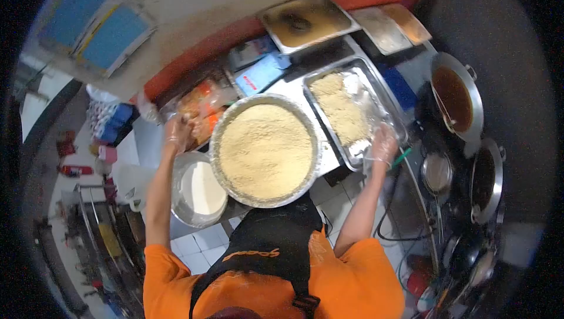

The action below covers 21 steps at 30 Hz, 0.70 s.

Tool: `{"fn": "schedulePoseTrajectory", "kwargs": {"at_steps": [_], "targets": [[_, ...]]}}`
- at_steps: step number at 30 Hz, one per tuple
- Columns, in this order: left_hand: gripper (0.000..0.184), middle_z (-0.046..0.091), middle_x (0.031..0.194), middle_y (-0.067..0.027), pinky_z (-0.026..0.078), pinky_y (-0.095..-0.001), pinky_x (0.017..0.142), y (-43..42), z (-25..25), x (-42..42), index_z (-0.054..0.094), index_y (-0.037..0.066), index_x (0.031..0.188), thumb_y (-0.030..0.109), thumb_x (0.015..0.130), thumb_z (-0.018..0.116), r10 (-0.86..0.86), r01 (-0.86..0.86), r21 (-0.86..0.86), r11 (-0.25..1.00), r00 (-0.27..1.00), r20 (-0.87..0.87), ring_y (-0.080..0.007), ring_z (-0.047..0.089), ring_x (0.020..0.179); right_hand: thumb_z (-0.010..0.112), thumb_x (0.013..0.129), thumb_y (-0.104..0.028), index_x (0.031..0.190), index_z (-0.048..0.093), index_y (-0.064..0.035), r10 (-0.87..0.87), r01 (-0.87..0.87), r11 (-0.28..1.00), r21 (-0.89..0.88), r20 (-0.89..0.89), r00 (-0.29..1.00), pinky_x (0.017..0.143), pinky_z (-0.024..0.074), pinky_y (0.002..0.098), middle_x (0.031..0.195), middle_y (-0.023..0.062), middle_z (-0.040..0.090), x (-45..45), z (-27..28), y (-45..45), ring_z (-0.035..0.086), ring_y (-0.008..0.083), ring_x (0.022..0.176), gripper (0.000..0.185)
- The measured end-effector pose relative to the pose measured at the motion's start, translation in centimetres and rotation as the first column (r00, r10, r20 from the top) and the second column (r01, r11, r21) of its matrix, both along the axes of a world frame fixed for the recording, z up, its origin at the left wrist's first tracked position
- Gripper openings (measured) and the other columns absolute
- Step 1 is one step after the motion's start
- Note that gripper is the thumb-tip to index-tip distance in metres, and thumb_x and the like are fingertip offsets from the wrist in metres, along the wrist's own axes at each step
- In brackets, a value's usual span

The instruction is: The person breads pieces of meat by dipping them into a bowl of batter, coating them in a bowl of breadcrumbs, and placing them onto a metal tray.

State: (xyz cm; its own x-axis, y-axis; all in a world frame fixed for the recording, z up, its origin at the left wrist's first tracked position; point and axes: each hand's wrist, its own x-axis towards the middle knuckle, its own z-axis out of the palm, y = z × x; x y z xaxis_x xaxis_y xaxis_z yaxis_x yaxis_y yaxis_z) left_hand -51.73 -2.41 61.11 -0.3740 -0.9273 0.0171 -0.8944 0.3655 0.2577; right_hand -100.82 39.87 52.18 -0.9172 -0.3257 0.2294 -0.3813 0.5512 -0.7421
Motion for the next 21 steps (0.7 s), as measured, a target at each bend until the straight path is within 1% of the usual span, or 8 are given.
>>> {"fn": "schedulePoseTrajectory", "kwargs": {"at_steps": [3, 4, 6, 8, 9, 12, 15, 21], "targets": [[0.027, 0.073, 0.110, -0.0153, 0.055, -0.0396, 0.085, -1.9, -1.9, 3.0, 0.066, 0.001, 0.113, 0.004, 0.086, 0.067, 0.106, -0.030, 0.146, 0.989, 0.827, -0.552, -0.0286, 0.070, 0.102, 0.065, 0.094, -0.010, 0.119, 0.070, 0.0008, 0.022, -0.009, 0.993, -0.118, 0.111, 0.994, 0.093, 0.0543, 0.0351, 0.113, 0.0154, 0.074, 1.5, 1.9, -2.3, 0.071, 0.0233, 0.103, 0.027], [0.027, 0.073, 0.110, -0.0153, 0.055, -0.0396, 0.085, -1.6, -1.1, 3.3, 0.066, 0.001, 0.113, 0.004, 0.086, 0.067, 0.131, -0.068, 0.133, 0.989, 0.826, -0.548, -0.0286, 0.070, 0.102, 0.065, 0.096, -0.011, 0.120, 0.069, 0.0009, 0.089, -0.035, 0.967, -0.253, 0.206, 0.974, 0.092, 0.0547, 0.0347, 0.112, 0.0141, 0.074, 2.0, 1.6, -3.6, 0.071, 0.0223, 0.100, 0.028], [0.046, 0.066, 0.127, -0.0115, 0.054, -0.0381, 0.098, 0.3, 1.6, 2.4, 0.062, 0.002, 0.126, 0.010, 0.084, 0.077, -0.102, 0.080, -0.077, 0.994, 0.385, -0.917, -0.0221, 0.061, 0.121, 0.065, 0.097, -0.012, 0.122, 0.068, 0.0010, 0.193, -0.069, 0.919, -0.388, 0.293, 0.936, 0.091, 0.0551, 0.0343, 0.111, 0.0128, 0.073, 4.0, 2.6, -6.6, 0.071, 0.0213, 0.097, 0.028], [0.052, 0.059, 0.136, -0.0108, 0.051, -0.0374, 0.103, 4.0, 5.3, 1.6, 0.057, 0.002, 0.132, 0.006, 0.084, 0.076, -0.049, 0.138, -0.006, 0.990, 0.309, -0.950, -0.0236, 0.056, 0.128, 0.066, 0.099, -0.018, 0.123, 0.067, -0.0008, 0.425, -0.250, 0.812, -0.527, 0.243, 0.872, 0.089, 0.0557, 0.0332, 0.111, 0.0116, 0.072, 9.6, 7.1, -10.6, 0.069, 0.0186, 0.096, 0.030], [0.059, 0.053, 0.145, -0.0100, 0.048, -0.0368, 0.108, 6.0, 7.0, 1.0, 0.051, 0.001, 0.138, 0.003, 0.084, 0.075, 0.007, 0.233, 0.062, 0.971, 0.230, -0.973, -0.0251, 0.050, 0.135, 0.066, 0.099, -0.024, 0.124, 0.067, -0.0032, 0.467, -0.439, 0.832, -0.340, 0.000, 0.885, 0.087, 0.0560, 0.0324, 0.113, 0.0113, 0.072, 11.9, 8.3, -12.4, 0.068, 0.0172, 0.101, 0.032], [0.067, 0.049, 0.148, -0.0114, 0.047, -0.0345, 0.110, 10.8, 9.3, -0.9, 0.047, 0.001, 0.143, 0.003, 0.083, 0.076, 0.171, 0.332, 0.181, 0.926, 0.059, -0.983, -0.0238, 0.051, 0.134, 0.065, 0.099, -0.029, 0.126, 0.065, -0.0050, 0.780, -0.733, 0.625, -0.267, 0.165, 0.604, 0.095, 0.0553, 0.0367, 0.117, 0.0146, 0.070, 21.5, 16.8, -16.4, 0.068, 0.0251, 0.109, 0.036], [0.074, 0.050, 0.146, -0.0117, 0.047, -0.0345, 0.110, 14.8, 9.5, -2.0, 0.041, 0.000, 0.148, 0.001, 0.082, 0.076, 0.046, 0.391, 0.063, 0.918, 0.052, -0.998, -0.0233, 0.052, 0.134, 0.074, 0.093, -0.019, 0.134, 0.059, 0.0004, 0.948, -0.600, 0.267, -0.754, 0.317, 0.023, 0.086, 0.0567, 0.0300, 0.110, 0.0109, 0.069, 28.5, 16.6, -19.5, 0.066, 0.0168, 0.102, 0.047], [0.069, 0.058, 0.138, -0.0115, 0.047, -0.0340, 0.108, 19.0, 9.6, 0.5, 0.043, -0.002, 0.147, 0.009, 0.088, 0.077, 0.275, 0.335, 0.252, 0.908, -0.022, -0.961, -0.0224, 0.056, 0.128, 0.074, 0.094, -0.015, 0.124, 0.064, 0.0027, 0.881, -0.531, 0.336, -0.778, 0.459, -0.114, 0.068, 0.0529, 0.0247, 0.091, 0.0006, 0.068, 31.8, 18.7, -20.1, 0.064, 0.0078, 0.080, 0.036]]}}
